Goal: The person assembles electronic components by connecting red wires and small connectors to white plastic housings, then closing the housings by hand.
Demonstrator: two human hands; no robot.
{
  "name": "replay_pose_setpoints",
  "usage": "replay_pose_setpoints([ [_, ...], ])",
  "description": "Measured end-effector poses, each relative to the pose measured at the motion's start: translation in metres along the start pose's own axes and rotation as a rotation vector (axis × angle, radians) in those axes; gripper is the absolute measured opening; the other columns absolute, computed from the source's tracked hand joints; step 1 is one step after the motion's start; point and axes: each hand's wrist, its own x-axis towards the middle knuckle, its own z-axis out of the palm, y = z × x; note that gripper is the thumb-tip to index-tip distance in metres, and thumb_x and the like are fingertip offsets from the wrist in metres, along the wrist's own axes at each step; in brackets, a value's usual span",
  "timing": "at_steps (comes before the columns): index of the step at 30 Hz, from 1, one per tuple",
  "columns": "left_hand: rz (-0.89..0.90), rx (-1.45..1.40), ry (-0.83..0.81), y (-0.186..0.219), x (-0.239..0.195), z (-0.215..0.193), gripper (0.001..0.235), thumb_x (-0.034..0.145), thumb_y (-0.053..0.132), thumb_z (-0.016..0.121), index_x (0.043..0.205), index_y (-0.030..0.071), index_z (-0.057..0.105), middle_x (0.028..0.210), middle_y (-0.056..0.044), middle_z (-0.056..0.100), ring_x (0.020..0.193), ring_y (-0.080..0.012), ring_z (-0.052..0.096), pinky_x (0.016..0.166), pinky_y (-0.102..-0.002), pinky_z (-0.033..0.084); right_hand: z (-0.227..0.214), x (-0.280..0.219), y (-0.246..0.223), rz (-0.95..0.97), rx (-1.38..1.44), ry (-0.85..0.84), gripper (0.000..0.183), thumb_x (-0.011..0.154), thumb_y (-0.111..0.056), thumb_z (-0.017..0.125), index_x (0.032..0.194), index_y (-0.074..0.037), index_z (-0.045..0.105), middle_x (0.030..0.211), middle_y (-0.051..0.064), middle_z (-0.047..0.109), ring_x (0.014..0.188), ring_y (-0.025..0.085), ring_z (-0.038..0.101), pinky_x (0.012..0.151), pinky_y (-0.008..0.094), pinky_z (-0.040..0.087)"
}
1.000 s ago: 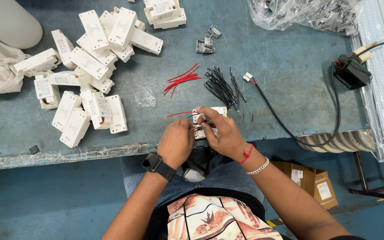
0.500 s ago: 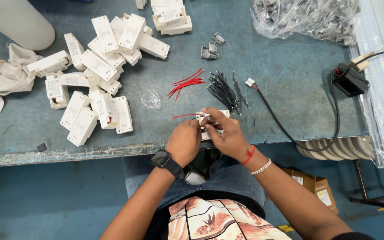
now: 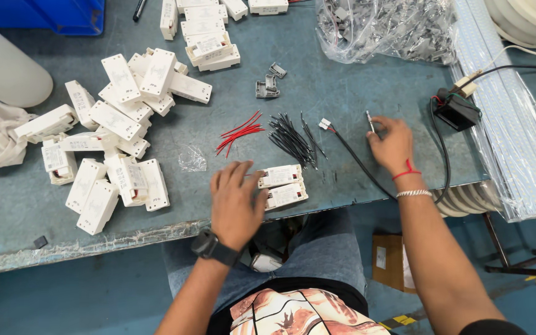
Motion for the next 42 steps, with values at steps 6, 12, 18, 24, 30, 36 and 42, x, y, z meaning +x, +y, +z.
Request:
replay_pose_setpoints([
  [6,-0.334,-0.101,-0.162,-0.029,0.000,0.016,0.015,0.092,0.020,0.068,0.099,0.012,0.078,0.099,-0.006,0.076,0.099,-0.0281,0.065,0.098,-0.044,0.041,0.022,-0.009,-0.063,-0.223,0.261,0.095,0.031,0.085,-0.006,0.077,0.116,-0.010,0.075,0.118,0.015,0.066,0.091,0.026,0.068,0.075,0.035,0.058],
  [12,-0.395,0.019,-0.122,-0.026,-0.002,0.026,0.010,0.084,0.016,0.069,0.086,0.012,0.078,0.087,-0.005,0.077,0.091,-0.0286,0.065,0.091,-0.048,0.035,0.081,0.063,-0.133,-0.382,0.415,-0.150,0.038,0.083,-0.005,0.074,0.120,-0.010,0.072,0.125,0.018,0.061,0.108,0.033,0.066,0.085,0.038,0.059],
  [18,-0.358,-0.010,-0.156,-0.028,0.002,0.028,0.010,0.085,0.012,0.066,0.087,0.013,0.075,0.084,-0.006,0.075,0.090,-0.0294,0.066,0.091,-0.047,0.037,0.135,0.120,-0.154,-0.551,0.106,-0.233,0.044,0.075,0.001,0.077,0.117,-0.012,0.077,0.129,0.023,0.061,0.117,0.044,0.059,0.101,0.047,0.047],
  [24,-0.374,-0.122,-0.176,-0.034,-0.003,0.029,0.010,0.084,0.012,0.065,0.089,0.012,0.074,0.079,-0.007,0.073,0.086,-0.0314,0.064,0.083,-0.045,0.041,0.121,0.113,-0.135,-0.314,0.095,-0.241,0.031,0.071,-0.015,0.093,0.097,-0.005,0.078,0.108,0.019,0.065,0.101,0.035,0.065,0.092,0.042,0.053],
  [30,-0.455,-0.178,-0.194,-0.035,0.000,0.028,0.009,0.084,0.019,0.070,0.085,0.014,0.077,0.074,-0.006,0.073,0.080,-0.0289,0.063,0.080,-0.044,0.041,0.106,0.109,-0.109,-0.271,0.267,-0.133,0.029,0.070,-0.014,0.093,0.094,-0.003,0.079,0.101,0.013,0.069,0.082,0.020,0.073,0.076,0.030,0.060],
  [36,-0.526,-0.182,-0.204,-0.040,0.008,0.032,0.009,0.081,0.018,0.070,0.083,0.014,0.078,0.073,-0.005,0.075,0.080,-0.0278,0.066,0.080,-0.043,0.041,0.069,0.090,-0.136,-0.161,0.479,-0.200,0.031,0.073,-0.008,0.090,0.098,0.000,0.072,0.094,0.004,0.072,0.083,0.012,0.071,0.076,0.026,0.059],
  [42,-0.566,-0.166,-0.267,-0.041,0.015,0.034,0.010,0.079,0.017,0.069,0.082,0.014,0.078,0.074,-0.004,0.075,0.079,-0.0271,0.070,0.081,-0.043,0.041,0.029,0.031,-0.158,-0.096,0.681,-0.666,0.042,0.072,-0.001,0.082,0.113,0.000,0.074,0.096,0.002,0.069,0.084,0.010,0.067,0.075,0.025,0.058],
])
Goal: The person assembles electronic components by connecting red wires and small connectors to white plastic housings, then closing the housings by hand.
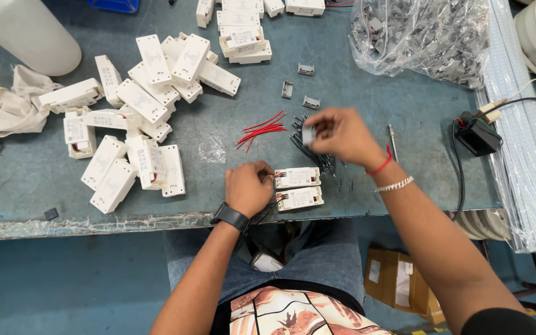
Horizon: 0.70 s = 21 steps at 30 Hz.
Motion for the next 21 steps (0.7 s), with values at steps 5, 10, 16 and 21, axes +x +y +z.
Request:
replay_pose_setpoints([
  [5,-0.015,0.033,-0.005,-0.001,0.000,0.003,0.011,0.080,0.019,0.068,0.083,0.015,0.078,0.076,-0.004,0.075,0.082,-0.0269,0.069,0.083,-0.043,0.040,0.029,-0.030,-0.011,-0.225,-0.236,-0.260,0.046,0.075,0.001,0.081,0.121,-0.001,0.074,0.105,0.008,0.065,0.088,0.015,0.065,0.077,0.028,0.058],
  [10,0.003,0.054,0.025,-0.004,-0.002,0.006,0.010,0.079,0.020,0.069,0.081,0.015,0.077,0.078,-0.004,0.075,0.088,-0.0273,0.066,0.084,-0.044,0.039,0.052,-0.034,-0.014,-0.118,-0.201,-0.186,0.044,0.067,0.001,0.081,0.107,0.001,0.064,0.108,0.008,0.066,0.098,0.013,0.070,0.085,0.028,0.062],
  [16,0.016,0.031,0.049,-0.007,-0.003,0.009,0.009,0.079,0.019,0.068,0.081,0.015,0.077,0.078,-0.004,0.074,0.088,-0.0272,0.066,0.083,-0.044,0.039,0.051,-0.034,-0.021,-0.146,-0.143,-0.228,0.041,0.070,-0.002,0.084,0.109,-0.002,0.071,0.110,0.007,0.066,0.092,0.013,0.070,0.080,0.028,0.061],
  [21,0.031,0.019,0.064,-0.010,-0.002,0.012,0.011,0.078,0.017,0.068,0.083,0.015,0.077,0.079,-0.005,0.074,0.089,-0.0277,0.066,0.084,-0.044,0.040,0.060,-0.040,-0.032,-0.216,-0.368,-0.231,0.048,0.071,-0.012,0.090,0.115,-0.003,0.073,0.098,0.006,0.070,0.084,0.015,0.070,0.073,0.030,0.058],
])
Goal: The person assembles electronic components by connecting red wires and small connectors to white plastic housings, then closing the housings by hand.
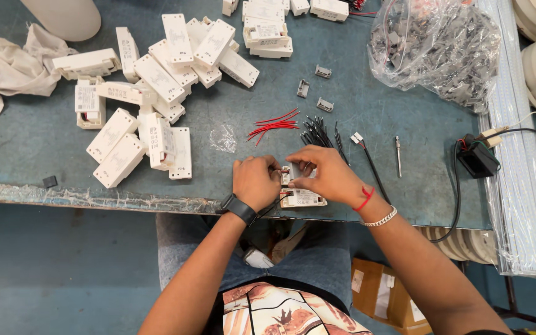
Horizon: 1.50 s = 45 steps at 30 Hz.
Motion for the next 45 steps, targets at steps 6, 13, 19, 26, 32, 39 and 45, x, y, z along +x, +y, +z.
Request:
replay_pose_setpoints([
  [6,0.026,0.016,0.051,0.001,-0.001,0.003,0.011,0.084,0.017,0.066,0.086,0.012,0.074,0.083,-0.009,0.074,0.090,-0.0305,0.066,0.083,-0.046,0.039,0.010,0.008,-0.009,0.023,-0.170,0.002,0.045,0.067,-0.013,0.089,0.109,-0.003,0.075,0.098,0.010,0.070,0.077,0.023,0.068,0.070,0.034,0.055],
  [13,0.021,-0.001,0.066,0.000,0.000,0.003,0.009,0.085,0.017,0.066,0.082,0.011,0.071,0.082,-0.010,0.073,0.089,-0.0313,0.066,0.083,-0.047,0.039,0.019,0.009,-0.001,-0.112,-0.249,0.081,0.044,0.074,-0.015,0.085,0.115,-0.002,0.072,0.112,0.016,0.069,0.097,0.033,0.067,0.084,0.040,0.055],
  [19,-0.005,-0.010,0.024,0.000,0.003,-0.002,0.010,0.085,0.016,0.065,0.084,0.009,0.072,0.081,-0.013,0.074,0.086,-0.0355,0.068,0.081,-0.051,0.040,0.028,0.006,0.005,-0.179,-0.333,0.126,0.046,0.077,-0.015,0.083,0.118,-0.001,0.069,0.118,0.017,0.066,0.111,0.037,0.062,0.096,0.044,0.050],
  [26,-0.010,-0.039,0.013,-0.002,0.008,-0.003,0.012,0.087,0.017,0.064,0.085,0.009,0.073,0.081,-0.013,0.075,0.082,-0.0362,0.069,0.080,-0.051,0.042,0.029,0.003,0.005,-0.187,-0.317,0.146,0.044,0.080,-0.014,0.083,0.117,0.001,0.067,0.117,0.017,0.065,0.111,0.037,0.061,0.095,0.044,0.051],
  [32,0.006,-0.039,0.025,-0.004,0.008,0.000,0.010,0.086,0.016,0.065,0.085,0.009,0.072,0.080,-0.013,0.075,0.081,-0.0358,0.070,0.079,-0.051,0.044,0.031,0.006,0.005,-0.188,-0.335,0.151,0.045,0.077,-0.013,0.083,0.116,0.002,0.066,0.114,0.016,0.065,0.109,0.036,0.061,0.093,0.043,0.051],
  [39,-0.017,-0.059,0.002,-0.004,0.007,-0.001,0.011,0.087,0.017,0.066,0.082,0.008,0.072,0.078,-0.013,0.074,0.080,-0.0358,0.070,0.080,-0.051,0.044,0.032,0.009,0.000,-0.142,-0.393,0.135,0.043,0.075,-0.012,0.084,0.113,0.002,0.071,0.103,0.014,0.064,0.100,0.034,0.061,0.086,0.043,0.050],
  [45,-0.005,-0.041,0.032,-0.005,0.009,0.003,0.010,0.084,0.017,0.067,0.083,0.008,0.072,0.078,-0.014,0.074,0.080,-0.0362,0.070,0.079,-0.052,0.043,0.026,0.020,-0.005,-0.002,-0.414,0.099,0.043,0.065,-0.015,0.089,0.105,-0.004,0.077,0.096,0.013,0.068,0.098,0.035,0.062,0.085,0.043,0.050],
])
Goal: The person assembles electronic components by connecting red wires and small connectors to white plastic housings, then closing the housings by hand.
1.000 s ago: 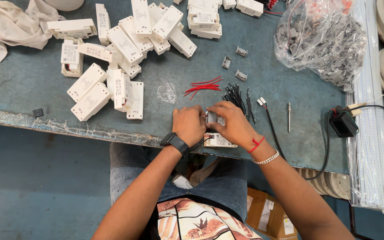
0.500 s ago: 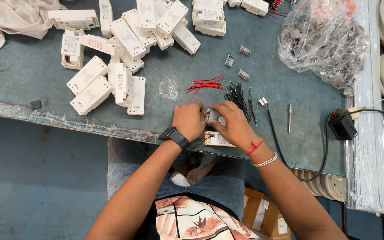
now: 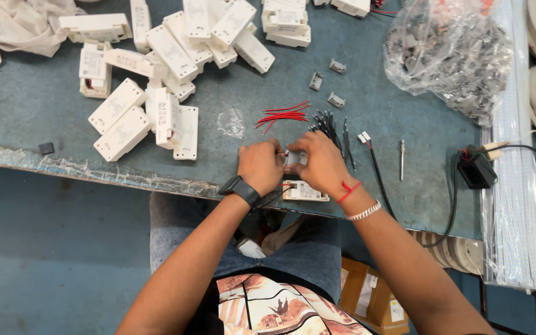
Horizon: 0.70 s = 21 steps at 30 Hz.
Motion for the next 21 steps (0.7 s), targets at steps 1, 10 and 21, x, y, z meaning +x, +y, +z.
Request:
replay_pose_setpoints([
  [1,0.007,0.012,0.008,0.001,0.002,0.000,0.010,0.083,0.017,0.068,0.084,0.009,0.073,0.078,-0.014,0.074,0.080,-0.0366,0.070,0.078,-0.052,0.043,-0.001,0.003,0.001,0.004,0.025,-0.006,0.044,0.063,-0.017,0.090,0.103,-0.004,0.076,0.096,0.013,0.069,0.097,0.035,0.063,0.085,0.044,0.050],
  [10,0.041,-0.303,-0.091,0.032,-0.001,-0.031,0.012,0.089,0.016,0.068,0.092,0.005,0.071,0.084,-0.013,0.073,0.082,-0.0312,0.072,0.074,-0.039,0.053,-0.012,-0.003,0.014,0.085,0.349,-0.023,0.036,0.073,-0.017,0.088,0.101,-0.001,0.072,0.094,0.012,0.074,0.086,0.024,0.070,0.078,0.036,0.055],
  [21,0.445,-1.117,-0.130,0.127,-0.060,-0.059,0.103,0.075,0.036,0.095,0.156,0.007,0.038,0.131,-0.010,0.061,0.120,-0.0169,0.059,0.107,-0.036,0.051,-0.066,-0.091,-0.037,-0.082,1.008,0.436,0.046,0.096,-0.043,0.078,0.111,0.000,0.067,0.102,0.002,0.070,0.094,0.010,0.069,0.081,0.024,0.056],
])
